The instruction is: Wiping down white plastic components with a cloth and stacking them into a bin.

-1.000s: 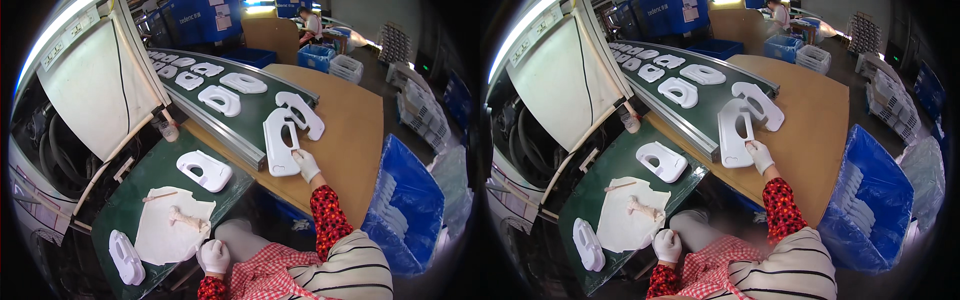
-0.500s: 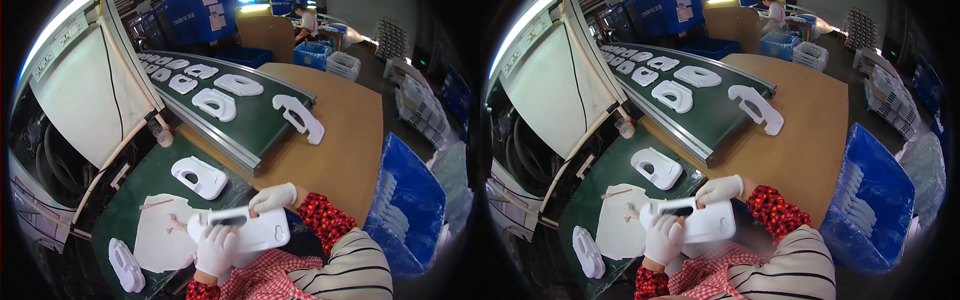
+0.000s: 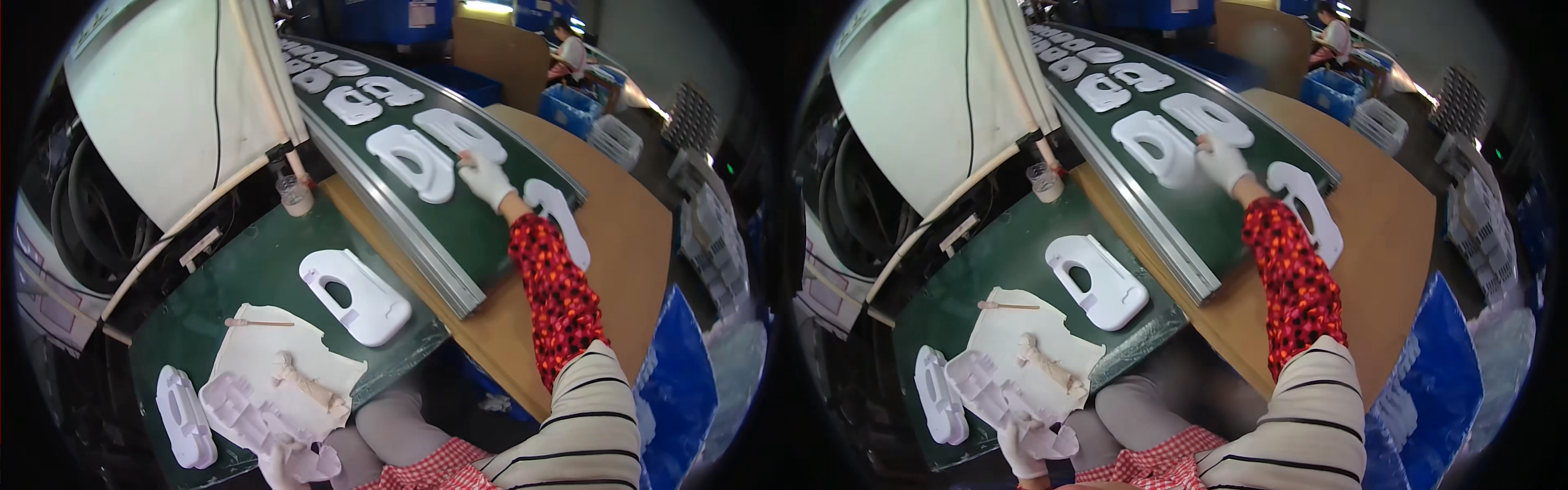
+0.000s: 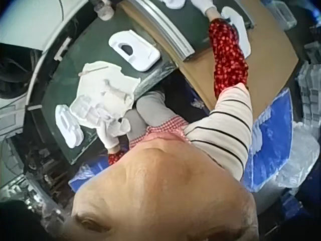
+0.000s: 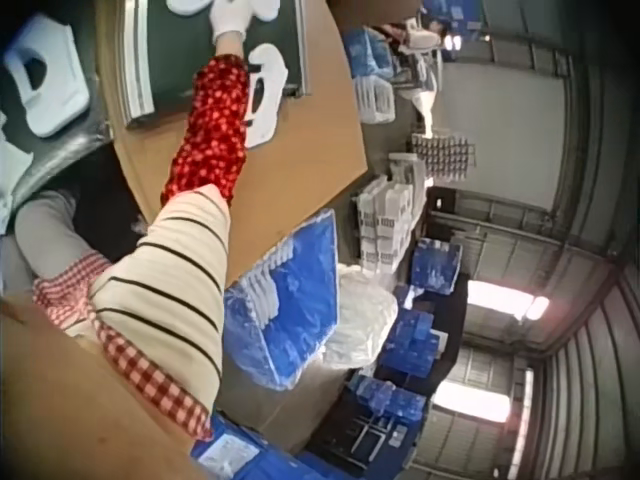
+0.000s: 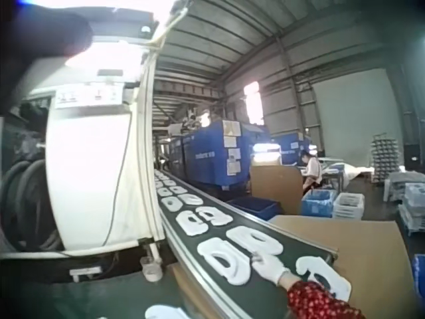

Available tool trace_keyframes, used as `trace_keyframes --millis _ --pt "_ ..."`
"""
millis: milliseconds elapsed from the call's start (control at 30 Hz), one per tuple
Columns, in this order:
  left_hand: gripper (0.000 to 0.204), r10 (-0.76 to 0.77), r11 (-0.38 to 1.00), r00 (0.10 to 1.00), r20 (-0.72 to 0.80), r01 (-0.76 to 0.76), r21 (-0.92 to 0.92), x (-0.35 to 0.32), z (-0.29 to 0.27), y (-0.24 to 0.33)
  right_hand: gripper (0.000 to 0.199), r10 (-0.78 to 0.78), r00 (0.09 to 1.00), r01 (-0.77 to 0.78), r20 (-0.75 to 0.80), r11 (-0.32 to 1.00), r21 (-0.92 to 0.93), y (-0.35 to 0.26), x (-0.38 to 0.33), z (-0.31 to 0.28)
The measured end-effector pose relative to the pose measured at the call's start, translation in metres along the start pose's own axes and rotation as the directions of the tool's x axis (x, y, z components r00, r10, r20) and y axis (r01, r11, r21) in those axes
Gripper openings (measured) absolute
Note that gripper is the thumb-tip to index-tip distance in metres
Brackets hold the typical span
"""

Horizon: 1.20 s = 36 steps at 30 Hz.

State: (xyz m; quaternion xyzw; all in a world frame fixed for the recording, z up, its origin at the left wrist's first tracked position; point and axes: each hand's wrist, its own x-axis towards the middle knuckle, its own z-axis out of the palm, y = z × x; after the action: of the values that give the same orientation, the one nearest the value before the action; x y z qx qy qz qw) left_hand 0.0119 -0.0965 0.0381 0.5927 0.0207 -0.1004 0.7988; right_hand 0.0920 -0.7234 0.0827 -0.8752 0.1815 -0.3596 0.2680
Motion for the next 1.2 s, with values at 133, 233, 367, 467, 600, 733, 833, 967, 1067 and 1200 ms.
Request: trace_keyframes --millis 133,233,367,467,600,733,833,967,1067,1200 --pt "0.047 -0.159 0.930 0.964 -0.212 0.074 -0.360 0.005 -0.004 -0.004 0.047 0.193 0.980 -0.124 0.047 0.778 -0.616 0.027 0.064 0.002" --pt "0.047 -0.233 0.948 0.920 -0.315 0.142 -0.285 0.009 -0.006 0.002 0.065 0.206 0.965 -0.011 0.159 0.644 -0.765 0.036 0.073 0.008" --pt "0.045 -0.232 0.908 0.931 -0.280 0.105 -0.405 0.008 -0.006 0.000 0.072 0.370 0.895 -0.060 0.248 0.652 -0.756 0.015 0.090 0.013" --pt "0.044 -0.216 0.909 0.940 -0.263 0.096 -0.405 0.004 -0.006 -0.003 0.078 0.326 0.912 -0.034 0.250 0.666 -0.745 0.005 0.070 0.013" --pt "0.047 -0.178 0.964 0.938 -0.297 0.105 -0.246 0.001 -0.005 -0.016 0.087 0.201 0.973 -0.075 0.110 0.734 -0.675 0.014 0.026 -0.004" --pt "0.032 -0.013 0.993 0.957 -0.290 -0.020 -0.113 -0.014 0.006 -0.016 0.071 0.348 0.928 -0.358 -0.132 0.931 -0.068 -0.051 -0.010 -0.014" --pt "0.033 0.012 0.996 0.980 -0.198 0.005 0.087 -0.023 0.008 -0.016 0.056 0.182 0.982 -0.172 -0.045 0.971 0.168 -0.120 -0.065 -0.027" --pt "0.045 0.027 0.984 0.999 -0.027 -0.022 0.176 -0.028 0.046 0.002 0.056 -0.075 0.981 -0.049 0.177 0.792 0.608 -0.216 -0.184 -0.027" --pt "0.054 0.342 0.869 0.932 0.119 -0.362 0.339 -0.032 0.044 -0.009 0.065 -0.353 0.906 0.197 0.232 0.839 0.507 -0.263 -0.269 -0.003" --pt "0.057 0.106 0.994 0.994 0.002 -0.106 -0.012 -0.075 0.070 0.045 0.089 -0.380 0.826 0.071 0.416 0.803 0.592 -0.300 -0.342 0.009"
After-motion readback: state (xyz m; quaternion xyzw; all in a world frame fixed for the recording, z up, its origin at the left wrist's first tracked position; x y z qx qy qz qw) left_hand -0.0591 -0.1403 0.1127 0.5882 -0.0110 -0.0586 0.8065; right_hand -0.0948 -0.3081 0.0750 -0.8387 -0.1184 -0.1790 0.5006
